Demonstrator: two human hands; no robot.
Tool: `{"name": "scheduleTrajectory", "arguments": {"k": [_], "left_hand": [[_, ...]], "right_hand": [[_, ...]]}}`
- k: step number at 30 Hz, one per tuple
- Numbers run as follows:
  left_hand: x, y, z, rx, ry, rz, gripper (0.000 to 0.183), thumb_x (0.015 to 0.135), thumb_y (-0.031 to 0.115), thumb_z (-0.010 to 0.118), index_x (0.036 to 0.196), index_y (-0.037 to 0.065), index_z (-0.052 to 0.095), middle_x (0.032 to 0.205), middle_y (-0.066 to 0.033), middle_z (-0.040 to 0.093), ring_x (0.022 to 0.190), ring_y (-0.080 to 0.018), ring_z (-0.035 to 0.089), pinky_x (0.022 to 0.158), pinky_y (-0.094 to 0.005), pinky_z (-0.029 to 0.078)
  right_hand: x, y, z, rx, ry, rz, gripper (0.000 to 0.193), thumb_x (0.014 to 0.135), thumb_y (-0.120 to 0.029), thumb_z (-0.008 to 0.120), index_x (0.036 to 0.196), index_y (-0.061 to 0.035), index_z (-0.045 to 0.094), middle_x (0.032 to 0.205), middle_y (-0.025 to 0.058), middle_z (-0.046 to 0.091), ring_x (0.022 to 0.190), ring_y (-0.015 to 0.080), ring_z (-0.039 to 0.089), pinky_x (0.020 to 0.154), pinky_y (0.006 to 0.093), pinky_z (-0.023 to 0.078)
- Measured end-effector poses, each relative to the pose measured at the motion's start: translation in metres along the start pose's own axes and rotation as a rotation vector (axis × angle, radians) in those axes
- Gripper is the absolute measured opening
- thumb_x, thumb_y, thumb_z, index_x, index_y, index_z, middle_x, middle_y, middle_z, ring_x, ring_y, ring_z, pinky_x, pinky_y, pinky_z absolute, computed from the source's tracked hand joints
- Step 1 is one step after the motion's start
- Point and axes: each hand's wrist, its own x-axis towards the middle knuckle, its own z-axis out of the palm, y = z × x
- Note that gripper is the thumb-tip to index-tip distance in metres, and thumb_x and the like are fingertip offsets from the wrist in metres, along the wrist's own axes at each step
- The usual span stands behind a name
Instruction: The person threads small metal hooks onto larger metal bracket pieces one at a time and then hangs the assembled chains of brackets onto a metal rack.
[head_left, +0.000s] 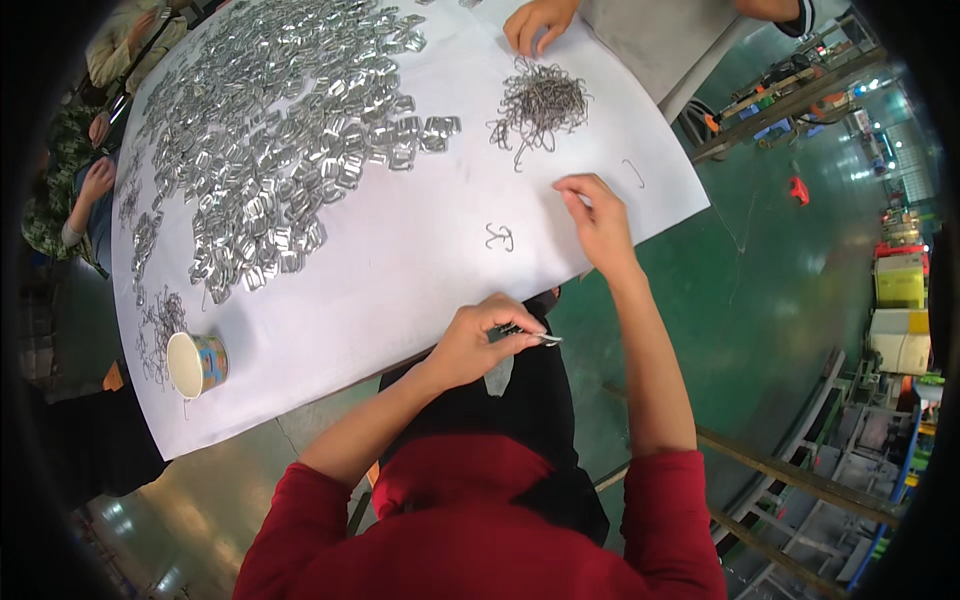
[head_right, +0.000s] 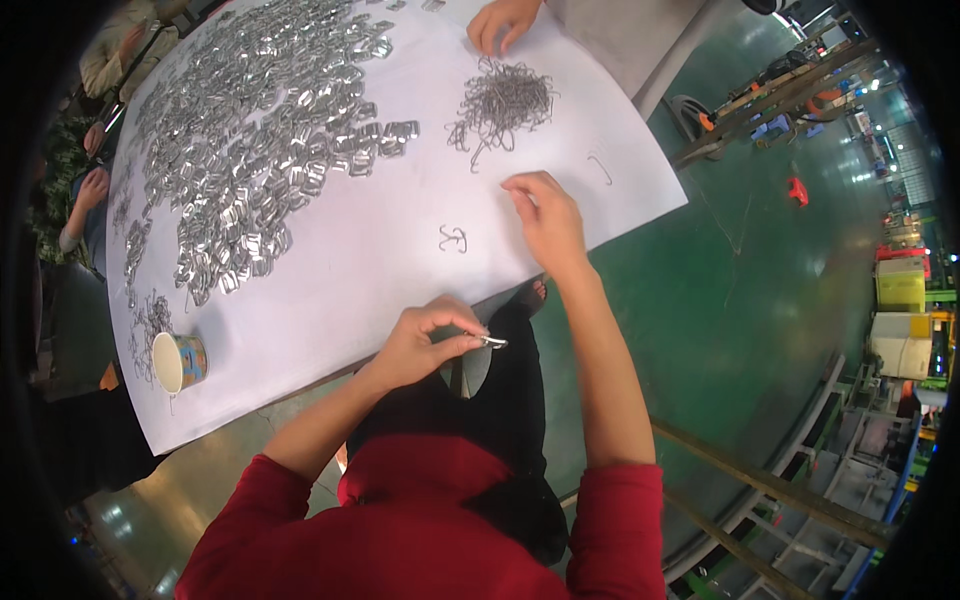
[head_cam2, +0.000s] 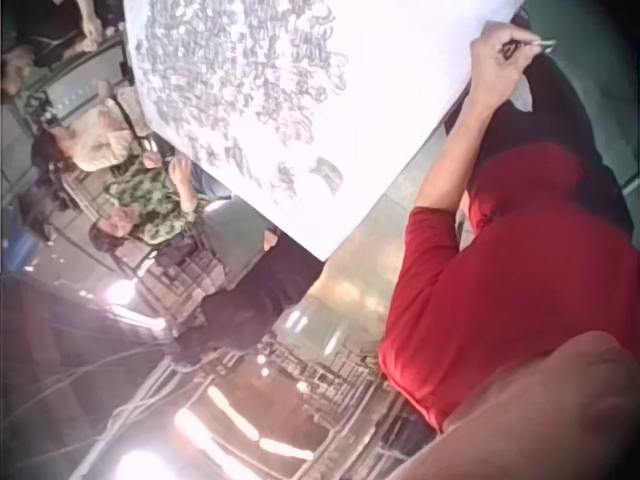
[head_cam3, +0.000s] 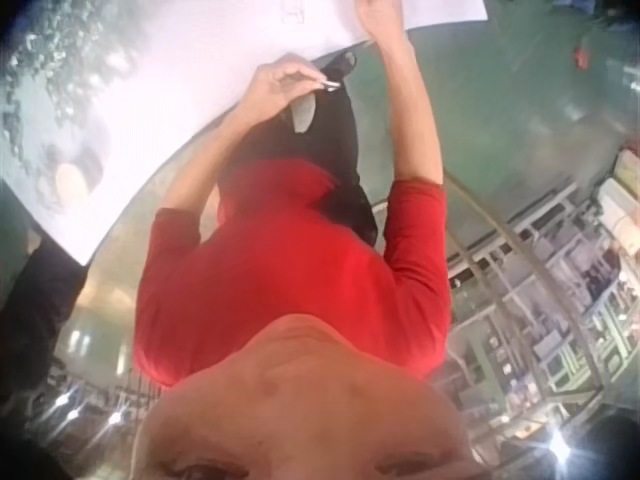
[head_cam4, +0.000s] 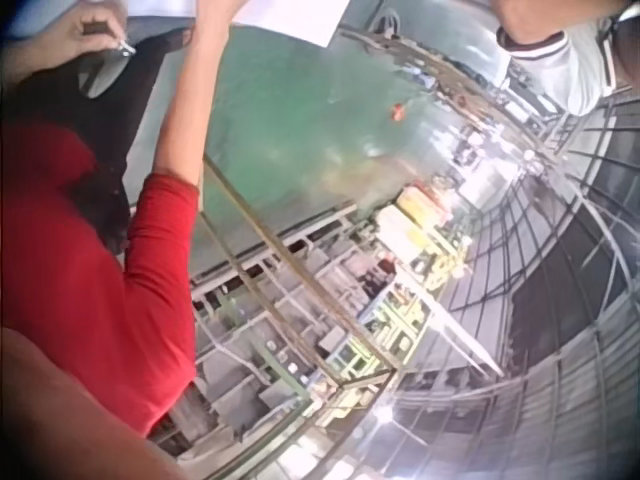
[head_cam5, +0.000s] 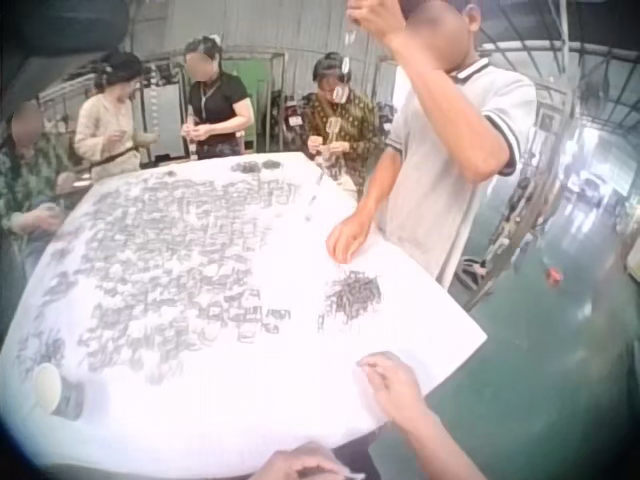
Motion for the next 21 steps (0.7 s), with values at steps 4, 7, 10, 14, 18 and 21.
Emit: {"name": "scheduleTrajectory", "arguments": {"k": [4, 7, 10, 14, 18, 21], "left_hand": [[0.0, -0.019, -0.004, -0.039, -0.013, 0.0, 0.011, 0.078, 0.003, 0.066, 0.088, 0.004, 0.066, 0.082, -0.0049, 0.064, 0.082, -0.0172, 0.058, 0.075, -0.0293, 0.045], [0.003, -0.02, -0.009, -0.067, -0.007, 0.029, 0.011, 0.077, 0.002, 0.066, 0.088, 0.004, 0.066, 0.082, -0.0048, 0.064, 0.08, -0.0169, 0.058, 0.074, -0.0295, 0.045], [0.003, -0.02, -0.014, -0.079, -0.019, 0.003, 0.009, 0.077, -0.001, 0.065, 0.086, 0.001, 0.065, 0.087, -0.0074, 0.064, 0.086, -0.0188, 0.058, 0.079, -0.0312, 0.045], [0.004, -0.024, -0.017, -0.105, -0.031, 0.012, 0.011, 0.077, -0.002, 0.065, 0.087, 0.002, 0.065, 0.085, -0.007, 0.063, 0.085, -0.0196, 0.058, 0.078, -0.032, 0.045], [0.005, -0.024, -0.017, -0.107, -0.029, 0.026, 0.011, 0.077, -0.002, 0.065, 0.087, 0.002, 0.065, 0.084, -0.0067, 0.062, 0.085, -0.0203, 0.058, 0.078, -0.0325, 0.045], [0.008, -0.022, -0.016, -0.11, -0.039, -0.007, 0.011, 0.077, -0.001, 0.065, 0.087, 0.002, 0.066, 0.084, -0.0068, 0.062, 0.085, -0.0204, 0.058, 0.078, -0.0328, 0.045]], "right_hand": [[0.043, 0.02, 0.03, -0.532, 0.098, -0.283, 0.027, 0.08, 0.002, 0.052, 0.102, -0.0093, 0.063, 0.099, 0.0044, 0.058, 0.079, 0.0228, 0.058, 0.073, 0.0298, 0.048], [0.052, 0.02, 0.032, -0.678, 0.016, -0.301, 0.032, 0.078, 0.005, 0.051, 0.101, -0.0103, 0.065, 0.102, 0.0047, 0.057, 0.078, 0.0244, 0.057, 0.073, 0.0314, 0.048], [0.044, 0.01, 0.027, -0.595, -0.079, -0.256, 0.029, 0.077, 0.005, 0.051, 0.099, -0.0085, 0.066, 0.102, 0.0053, 0.057, 0.076, 0.0235, 0.057, 0.072, 0.0318, 0.048], [0.041, -0.004, 0.029, -0.367, -0.074, 0.083, 0.014, 0.076, -0.007, 0.059, 0.088, -0.01, 0.066, 0.092, 0.0068, 0.059, 0.081, 0.0276, 0.059, 0.073, 0.0374, 0.047], [0.033, -0.023, 0.051, -0.601, -0.117, 0.214, 0.008, 0.078, -0.013, 0.062, 0.082, -0.0064, 0.064, 0.088, 0.011, 0.061, 0.076, 0.0258, 0.06, 0.068, 0.037, 0.048], [0.023, -0.014, 0.061, -0.719, -0.13, 0.178, 0.013, 0.079, -0.019, 0.062, 0.08, -0.0067, 0.061, 0.088, 0.012, 0.061, 0.08, 0.0288, 0.061, 0.068, 0.0403, 0.047]]}}
